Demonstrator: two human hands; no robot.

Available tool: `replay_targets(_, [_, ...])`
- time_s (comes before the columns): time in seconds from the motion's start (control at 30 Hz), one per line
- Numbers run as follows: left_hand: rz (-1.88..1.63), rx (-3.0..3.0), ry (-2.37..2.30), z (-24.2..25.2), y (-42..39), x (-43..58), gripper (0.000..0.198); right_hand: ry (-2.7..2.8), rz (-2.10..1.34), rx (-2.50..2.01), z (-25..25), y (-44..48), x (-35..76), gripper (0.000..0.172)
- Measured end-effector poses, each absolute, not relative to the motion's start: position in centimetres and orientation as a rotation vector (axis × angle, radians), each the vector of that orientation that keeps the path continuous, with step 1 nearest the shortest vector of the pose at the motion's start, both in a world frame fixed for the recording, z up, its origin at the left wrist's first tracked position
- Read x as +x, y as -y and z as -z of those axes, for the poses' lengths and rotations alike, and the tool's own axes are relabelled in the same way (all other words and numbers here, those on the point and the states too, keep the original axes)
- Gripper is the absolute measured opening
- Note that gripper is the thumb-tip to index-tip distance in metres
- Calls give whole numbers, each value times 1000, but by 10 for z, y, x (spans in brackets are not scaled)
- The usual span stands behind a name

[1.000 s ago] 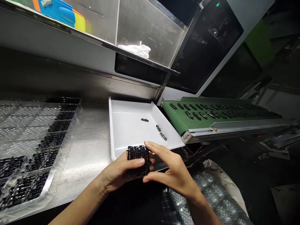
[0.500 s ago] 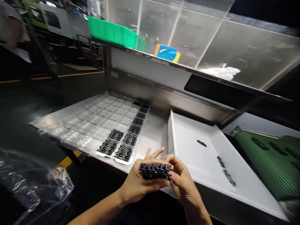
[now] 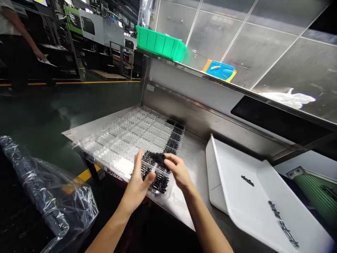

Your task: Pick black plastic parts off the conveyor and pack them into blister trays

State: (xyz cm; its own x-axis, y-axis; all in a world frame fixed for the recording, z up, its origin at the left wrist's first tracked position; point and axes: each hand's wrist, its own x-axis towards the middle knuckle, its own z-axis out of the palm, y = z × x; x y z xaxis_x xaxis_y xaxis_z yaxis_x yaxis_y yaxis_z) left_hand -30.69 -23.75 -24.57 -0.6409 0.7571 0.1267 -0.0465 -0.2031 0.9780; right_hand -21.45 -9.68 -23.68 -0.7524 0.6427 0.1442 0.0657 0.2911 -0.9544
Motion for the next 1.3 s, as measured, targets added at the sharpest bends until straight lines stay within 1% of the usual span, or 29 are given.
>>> replay_targets(0.07, [-1951,762,-1536,248,238,-313,91,2144,-1186,-743,242,65,-237,39])
replay_targets(0.13, [-1962,763,-1547,250,242,-317,81,2253,-934,-813,249,37,-256,32])
replay_targets(0.23, [-1962,757,-1545,250,253,-318,73,2432,-686,-813,260,16,-277,30])
replay_targets(0.37, [-1964,704,-1578,243,265,-313,68,2584,-499,-743,271,15,-285,32])
replay_targets(0.5, [-2002,725,-1574,233,270,-305,67,2626,-424,-717,277,18,-283,35])
replay_targets(0.67, [-2043,756,-1514,225,272,-296,65,2627,-413,-687,279,13,-280,37])
replay_targets(1.07, [-2011,748,-1545,226,274,-294,61,2657,-375,-637,281,16,-283,37])
replay_targets(1.13, [-2010,746,-1545,224,274,-294,60,2672,-342,-635,281,19,-281,44])
replay_targets(1.23, [-2017,746,-1563,218,275,-292,60,2669,-277,-639,279,28,-276,66])
replay_targets(1.27, [-2025,749,-1569,216,276,-289,59,2671,-259,-629,279,30,-275,70])
replay_targets(1.3, [-2035,752,-1563,213,278,-285,58,2683,-248,-605,279,32,-275,70])
